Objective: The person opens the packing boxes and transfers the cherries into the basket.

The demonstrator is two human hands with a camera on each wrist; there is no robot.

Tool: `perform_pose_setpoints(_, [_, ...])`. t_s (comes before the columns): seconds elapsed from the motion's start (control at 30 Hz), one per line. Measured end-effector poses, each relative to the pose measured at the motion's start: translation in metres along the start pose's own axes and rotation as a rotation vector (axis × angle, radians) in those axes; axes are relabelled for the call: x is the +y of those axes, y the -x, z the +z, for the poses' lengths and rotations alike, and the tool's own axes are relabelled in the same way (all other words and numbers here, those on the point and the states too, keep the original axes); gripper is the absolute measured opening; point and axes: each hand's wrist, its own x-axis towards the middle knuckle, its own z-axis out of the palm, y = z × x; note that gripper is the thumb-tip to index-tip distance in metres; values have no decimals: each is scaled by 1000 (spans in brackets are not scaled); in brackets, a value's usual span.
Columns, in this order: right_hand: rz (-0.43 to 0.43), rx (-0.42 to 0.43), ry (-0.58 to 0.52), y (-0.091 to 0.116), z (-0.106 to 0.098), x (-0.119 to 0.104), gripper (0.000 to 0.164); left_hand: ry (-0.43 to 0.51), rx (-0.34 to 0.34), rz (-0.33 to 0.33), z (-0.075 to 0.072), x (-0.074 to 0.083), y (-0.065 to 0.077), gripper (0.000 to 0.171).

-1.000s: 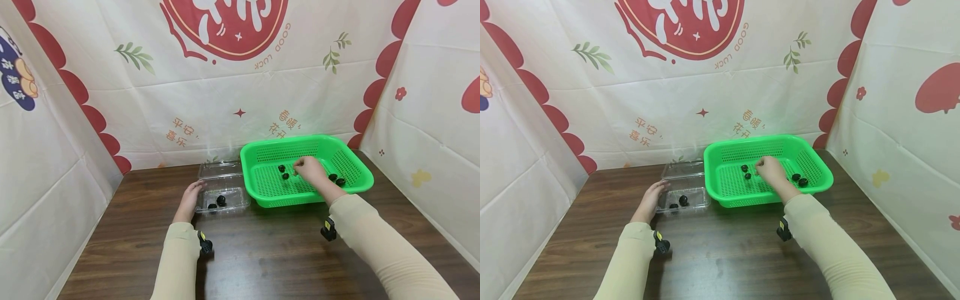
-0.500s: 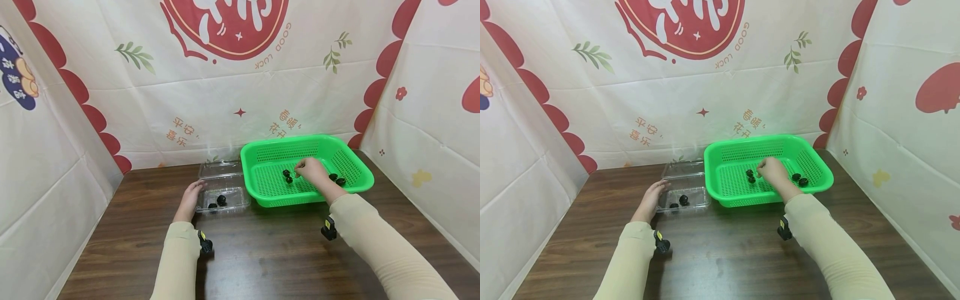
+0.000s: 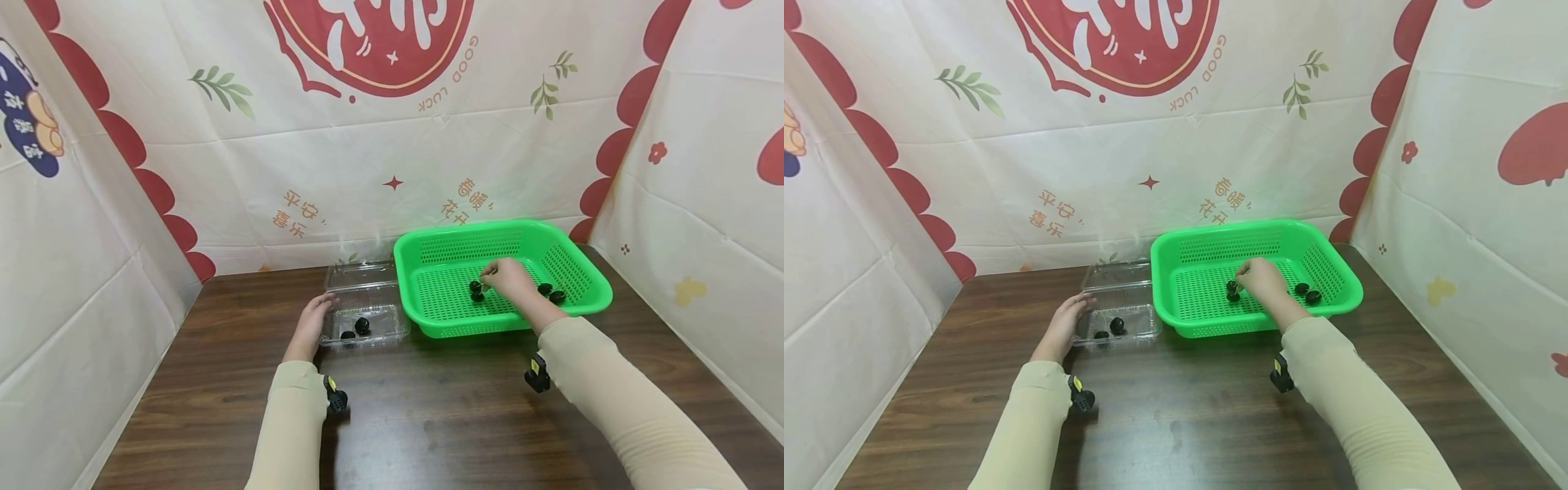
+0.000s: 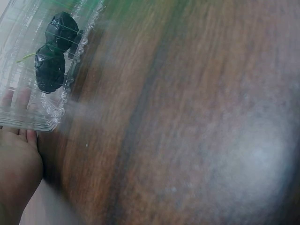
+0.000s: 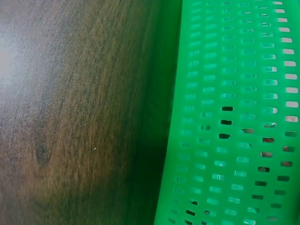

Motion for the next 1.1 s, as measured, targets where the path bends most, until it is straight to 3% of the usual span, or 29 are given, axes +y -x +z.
perform_pose_setpoints(0.23, [-15,46,24,-1,1,0,23,-21,13,10,0,-1,0,36])
perform_pose_setpoints(1.1, [-46,82,62,2,0,-3,26,-25,19,5,0,-3,-1,35])
